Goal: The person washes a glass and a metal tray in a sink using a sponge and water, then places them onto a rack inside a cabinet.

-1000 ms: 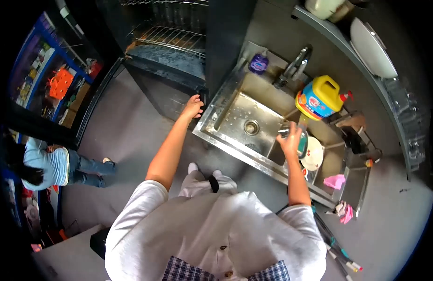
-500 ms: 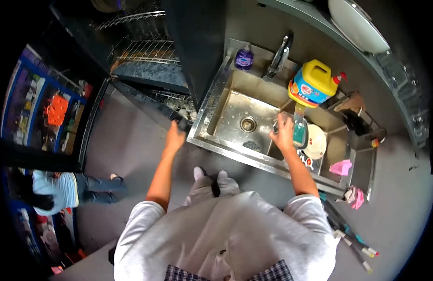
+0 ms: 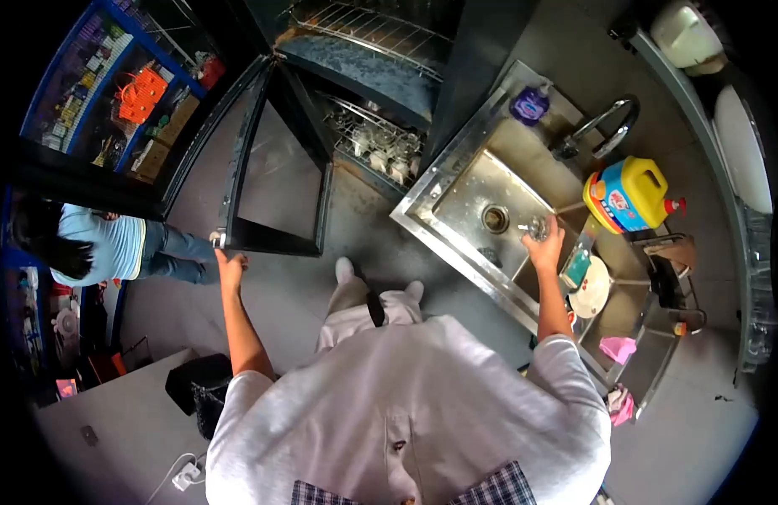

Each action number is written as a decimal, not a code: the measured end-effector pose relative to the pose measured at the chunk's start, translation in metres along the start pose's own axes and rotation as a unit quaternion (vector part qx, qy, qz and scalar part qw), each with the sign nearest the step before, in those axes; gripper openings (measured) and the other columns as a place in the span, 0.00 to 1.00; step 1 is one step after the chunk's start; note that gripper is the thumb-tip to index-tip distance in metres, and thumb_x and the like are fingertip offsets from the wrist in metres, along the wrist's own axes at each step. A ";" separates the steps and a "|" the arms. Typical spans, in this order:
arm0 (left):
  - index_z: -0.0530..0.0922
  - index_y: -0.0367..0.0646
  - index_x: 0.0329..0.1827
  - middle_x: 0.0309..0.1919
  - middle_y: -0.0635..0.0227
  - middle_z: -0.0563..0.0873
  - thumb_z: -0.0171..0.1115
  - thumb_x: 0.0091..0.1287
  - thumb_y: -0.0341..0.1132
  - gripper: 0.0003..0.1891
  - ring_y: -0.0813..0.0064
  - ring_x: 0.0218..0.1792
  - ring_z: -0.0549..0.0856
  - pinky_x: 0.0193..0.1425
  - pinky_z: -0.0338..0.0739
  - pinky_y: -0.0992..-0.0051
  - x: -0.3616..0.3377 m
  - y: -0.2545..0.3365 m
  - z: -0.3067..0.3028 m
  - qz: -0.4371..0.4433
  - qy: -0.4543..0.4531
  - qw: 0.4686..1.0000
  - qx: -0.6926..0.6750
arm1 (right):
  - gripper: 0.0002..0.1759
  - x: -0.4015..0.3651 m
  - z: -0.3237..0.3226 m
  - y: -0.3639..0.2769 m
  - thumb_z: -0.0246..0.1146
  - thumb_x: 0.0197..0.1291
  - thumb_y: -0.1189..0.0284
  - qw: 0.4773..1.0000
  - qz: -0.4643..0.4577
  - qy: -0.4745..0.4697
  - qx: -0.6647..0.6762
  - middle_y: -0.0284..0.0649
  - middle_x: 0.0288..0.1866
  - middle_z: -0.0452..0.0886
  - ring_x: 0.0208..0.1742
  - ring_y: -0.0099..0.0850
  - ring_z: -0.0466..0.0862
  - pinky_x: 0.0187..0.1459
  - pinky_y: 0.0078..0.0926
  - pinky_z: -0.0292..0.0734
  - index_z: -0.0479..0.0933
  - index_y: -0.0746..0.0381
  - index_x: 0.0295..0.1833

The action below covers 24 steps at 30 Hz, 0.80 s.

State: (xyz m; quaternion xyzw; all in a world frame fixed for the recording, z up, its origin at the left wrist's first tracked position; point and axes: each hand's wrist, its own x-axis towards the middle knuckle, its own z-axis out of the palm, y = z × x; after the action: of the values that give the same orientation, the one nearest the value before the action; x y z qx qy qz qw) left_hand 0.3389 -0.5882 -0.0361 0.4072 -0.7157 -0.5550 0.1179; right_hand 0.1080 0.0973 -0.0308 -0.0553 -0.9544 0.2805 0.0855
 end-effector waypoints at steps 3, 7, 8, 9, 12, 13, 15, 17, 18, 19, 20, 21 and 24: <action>0.37 0.34 0.74 0.46 0.51 0.79 0.56 0.56 0.26 0.46 0.69 0.36 0.83 0.35 0.77 0.72 0.020 -0.004 -0.013 -0.061 0.006 0.998 -0.006 | 0.34 0.003 0.051 0.006 0.66 0.49 0.75 0.935 0.043 -0.033 0.351 0.42 0.52 0.76 0.51 0.34 0.79 0.47 0.32 0.78 0.66 0.59 0.65; 0.56 0.32 0.69 0.50 0.39 0.79 0.61 0.59 0.37 0.37 0.49 0.52 0.80 0.56 0.75 0.61 0.040 -0.083 -0.023 -0.020 -0.089 0.911 0.403 | 0.38 -0.040 0.065 -0.152 0.66 0.58 0.56 0.784 0.148 -0.172 0.578 0.42 0.55 0.77 0.46 0.33 0.81 0.39 0.28 0.78 0.60 0.58 0.70; 0.66 0.33 0.64 0.51 0.44 0.80 0.63 0.57 0.39 0.32 0.51 0.52 0.81 0.56 0.74 0.62 0.041 -0.075 -0.002 -0.049 -0.191 0.856 0.479 | 0.42 -0.047 0.083 -0.183 0.67 0.55 0.55 0.722 0.119 -0.229 0.641 0.42 0.54 0.76 0.47 0.34 0.82 0.38 0.29 0.78 0.58 0.57 0.71; 0.72 0.36 0.60 0.51 0.49 0.82 0.64 0.58 0.41 0.28 0.52 0.52 0.81 0.57 0.74 0.63 0.049 -0.064 0.020 -0.041 -0.338 0.840 0.422 | 0.37 -0.055 0.099 -0.215 0.64 0.57 0.63 0.682 0.125 -0.266 0.669 0.42 0.55 0.75 0.50 0.35 0.81 0.42 0.28 0.79 0.58 0.60 0.70; 0.62 0.45 0.70 0.60 0.56 0.75 0.55 0.69 0.43 0.28 0.65 0.45 0.83 0.47 0.77 0.71 0.055 0.018 0.103 0.006 -0.441 0.879 0.181 | 0.36 -0.090 0.199 -0.268 0.63 0.58 0.71 0.636 0.120 -0.312 0.696 0.40 0.58 0.70 0.51 0.36 0.81 0.43 0.27 0.78 0.57 0.58 0.71; 0.56 0.46 0.73 0.60 0.58 0.73 0.54 0.70 0.44 0.31 0.69 0.42 0.83 0.44 0.77 0.72 0.057 0.083 0.127 -0.045 -0.467 0.876 0.115 | 0.35 -0.094 0.223 -0.289 0.63 0.59 0.74 0.658 0.126 -0.312 0.673 0.38 0.57 0.71 0.52 0.34 0.80 0.41 0.25 0.78 0.57 0.56 0.70; 0.49 0.48 0.75 0.57 0.58 0.73 0.54 0.70 0.46 0.35 0.72 0.41 0.81 0.43 0.76 0.72 0.094 0.105 0.164 -0.057 -0.513 0.854 0.060 | 0.34 -0.102 0.290 -0.309 0.64 0.60 0.74 0.679 0.149 -0.314 0.647 0.38 0.56 0.72 0.49 0.27 0.78 0.36 0.21 0.74 0.57 0.57 0.70; 0.53 0.47 0.74 0.56 0.55 0.73 0.58 0.67 0.47 0.36 0.66 0.45 0.80 0.46 0.76 0.70 0.124 0.089 0.194 -0.016 -0.516 0.852 0.088 | 0.34 -0.110 0.346 -0.318 0.61 0.63 0.67 0.696 0.206 -0.293 0.622 0.40 0.58 0.71 0.42 0.24 0.76 0.34 0.20 0.72 0.55 0.58 0.71; 0.54 0.47 0.73 0.55 0.54 0.73 0.61 0.65 0.48 0.38 0.64 0.46 0.79 0.48 0.75 0.69 0.143 0.059 0.210 0.032 -0.504 0.853 0.132 | 0.34 -0.108 0.372 -0.320 0.59 0.65 0.63 0.695 0.247 -0.289 0.611 0.40 0.58 0.71 0.40 0.23 0.75 0.33 0.20 0.72 0.54 0.59 0.71; 0.56 0.47 0.73 0.54 0.53 0.73 0.63 0.62 0.49 0.39 0.61 0.48 0.79 0.49 0.75 0.67 0.156 0.041 0.224 0.082 -0.486 0.853 0.173 | 0.34 -0.112 0.410 -0.311 0.57 0.66 0.59 0.698 0.253 -0.288 0.605 0.39 0.57 0.71 0.39 0.23 0.74 0.33 0.20 0.71 0.53 0.59 0.72; 0.58 0.47 0.71 0.54 0.54 0.72 0.65 0.61 0.48 0.38 0.61 0.50 0.77 0.49 0.75 0.68 0.164 0.025 0.233 0.092 -0.453 0.868 0.182 | 0.35 -0.113 0.446 -0.297 0.54 0.67 0.55 0.701 0.256 -0.287 0.600 0.38 0.56 0.70 0.37 0.23 0.73 0.33 0.20 0.71 0.53 0.59 0.72; 0.60 0.46 0.70 0.54 0.54 0.71 0.67 0.59 0.47 0.38 0.61 0.52 0.76 0.50 0.75 0.68 0.166 0.016 0.241 0.102 -0.418 0.882 0.190 | 0.36 -0.107 0.458 -0.296 0.51 0.68 0.51 0.697 0.256 -0.295 0.602 0.37 0.56 0.70 0.36 0.22 0.72 0.32 0.19 0.70 0.51 0.59 0.73; 0.62 0.44 0.67 0.55 0.52 0.71 0.73 0.52 0.41 0.41 0.58 0.57 0.72 0.51 0.75 0.66 0.185 -0.049 0.271 0.134 -0.369 0.904 0.171 | 0.30 -0.092 0.503 -0.270 0.48 0.70 0.49 0.708 0.295 -0.250 0.591 0.31 0.42 0.74 0.31 0.17 0.68 0.26 0.15 0.63 0.65 0.59 0.66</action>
State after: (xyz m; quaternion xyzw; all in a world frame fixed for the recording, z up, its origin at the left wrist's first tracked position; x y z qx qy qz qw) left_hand 0.0742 -0.5338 -0.2287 0.0870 -0.8400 -0.5133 -0.1527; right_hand 0.0849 -0.4067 -0.3123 -0.1998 -0.5151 0.8016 -0.2284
